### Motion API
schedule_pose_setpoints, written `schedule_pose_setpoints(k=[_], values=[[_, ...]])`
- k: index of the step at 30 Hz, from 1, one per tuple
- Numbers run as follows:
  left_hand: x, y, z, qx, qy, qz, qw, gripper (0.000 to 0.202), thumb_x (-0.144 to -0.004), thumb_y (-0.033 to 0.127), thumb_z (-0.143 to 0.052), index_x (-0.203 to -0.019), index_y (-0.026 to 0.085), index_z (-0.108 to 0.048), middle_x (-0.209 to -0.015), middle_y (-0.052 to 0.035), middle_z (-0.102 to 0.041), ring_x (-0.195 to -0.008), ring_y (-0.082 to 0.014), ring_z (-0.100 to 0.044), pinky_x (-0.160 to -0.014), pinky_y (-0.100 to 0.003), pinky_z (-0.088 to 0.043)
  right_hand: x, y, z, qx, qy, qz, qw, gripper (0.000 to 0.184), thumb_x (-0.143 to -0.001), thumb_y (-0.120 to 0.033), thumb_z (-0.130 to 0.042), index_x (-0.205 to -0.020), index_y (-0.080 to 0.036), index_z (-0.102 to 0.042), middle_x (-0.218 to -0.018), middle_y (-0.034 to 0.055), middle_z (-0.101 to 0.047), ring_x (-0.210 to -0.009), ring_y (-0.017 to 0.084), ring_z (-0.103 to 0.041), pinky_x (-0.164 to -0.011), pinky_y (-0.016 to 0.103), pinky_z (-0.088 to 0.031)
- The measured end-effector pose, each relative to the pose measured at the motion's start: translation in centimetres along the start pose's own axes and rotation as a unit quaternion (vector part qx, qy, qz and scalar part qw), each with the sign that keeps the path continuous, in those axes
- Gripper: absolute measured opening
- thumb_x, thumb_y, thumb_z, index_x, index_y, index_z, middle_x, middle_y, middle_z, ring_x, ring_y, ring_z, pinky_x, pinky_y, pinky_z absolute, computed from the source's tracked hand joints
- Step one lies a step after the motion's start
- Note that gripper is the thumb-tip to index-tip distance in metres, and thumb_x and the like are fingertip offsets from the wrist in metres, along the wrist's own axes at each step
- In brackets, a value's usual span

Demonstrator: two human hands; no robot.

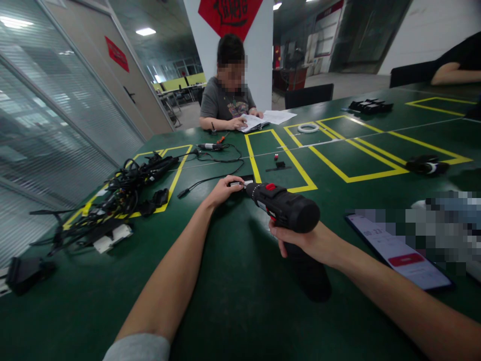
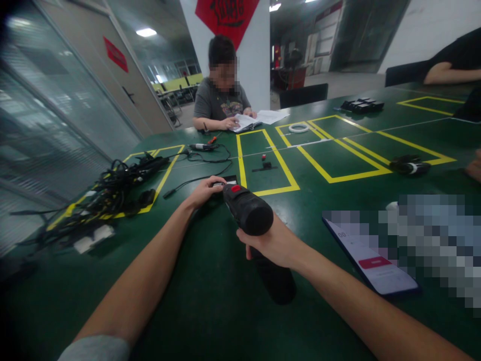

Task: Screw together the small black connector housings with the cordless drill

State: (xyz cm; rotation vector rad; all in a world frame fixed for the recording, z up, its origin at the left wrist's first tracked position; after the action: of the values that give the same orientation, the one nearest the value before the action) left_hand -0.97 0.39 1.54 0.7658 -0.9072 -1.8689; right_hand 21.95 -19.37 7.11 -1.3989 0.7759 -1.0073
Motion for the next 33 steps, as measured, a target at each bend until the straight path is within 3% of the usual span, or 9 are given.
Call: schedule_pose_setpoints(k=[8, 22, 33], values=[[-0.09, -0.40, 0.06, 0.001, -0.003, -0.002, 1.000, 0.035, -0.071, 0.037, -0.069, -0.100, 0.018, -0.072, -0.111, -0.0067, -0.067, -0.108, -0.0253, -0.058, -0.104, -0.041, -0.040, -0.05, -0.10, -0.03, 0.042, -0.001, -0.016, 0.999, 0.016, -0.083, -0.032, -0.061, -0.091, -0.018, -0.057, -0.056, -0.0014, -0.063, -0.056, 0.018, -0.062, -0.070, 0.038, -0.045], [-0.03, -0.21, -0.01, 0.002, -0.002, 0.005, 1.000, 0.034, -0.071, 0.037, -0.067, -0.101, 0.020, -0.071, -0.113, -0.0059, -0.067, -0.108, -0.0248, -0.059, -0.102, -0.040, -0.042, -0.13, 0.05, 0.06, 0.024, -0.001, -0.007, 1.000, 0.015, -0.082, -0.031, -0.062, -0.089, -0.019, -0.057, -0.056, -0.0019, -0.063, -0.054, 0.018, -0.063, -0.068, 0.037, -0.046], [-0.08, -0.38, 0.00, 0.008, -0.002, -0.001, 1.000, 0.034, -0.072, 0.037, -0.068, -0.101, 0.019, -0.071, -0.112, -0.0067, -0.066, -0.109, -0.0247, -0.058, -0.103, -0.040, -0.041, -0.11, -0.03, 0.02, 0.005, -0.005, 0.000, 1.000, 0.019, -0.082, -0.033, -0.065, -0.090, -0.019, -0.057, -0.064, -0.0018, -0.064, -0.053, 0.016, -0.062, -0.065, 0.035, -0.046]])
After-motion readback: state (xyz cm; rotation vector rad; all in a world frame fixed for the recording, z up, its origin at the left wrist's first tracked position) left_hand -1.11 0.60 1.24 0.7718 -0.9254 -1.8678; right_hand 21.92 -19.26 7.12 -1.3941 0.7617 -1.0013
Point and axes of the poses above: each hand's wrist, its own x-axis away from the middle knuckle, its own z-axis out of the back of the hand, y = z × x, the point moved 1 cm from there along -x, towards the middle knuckle
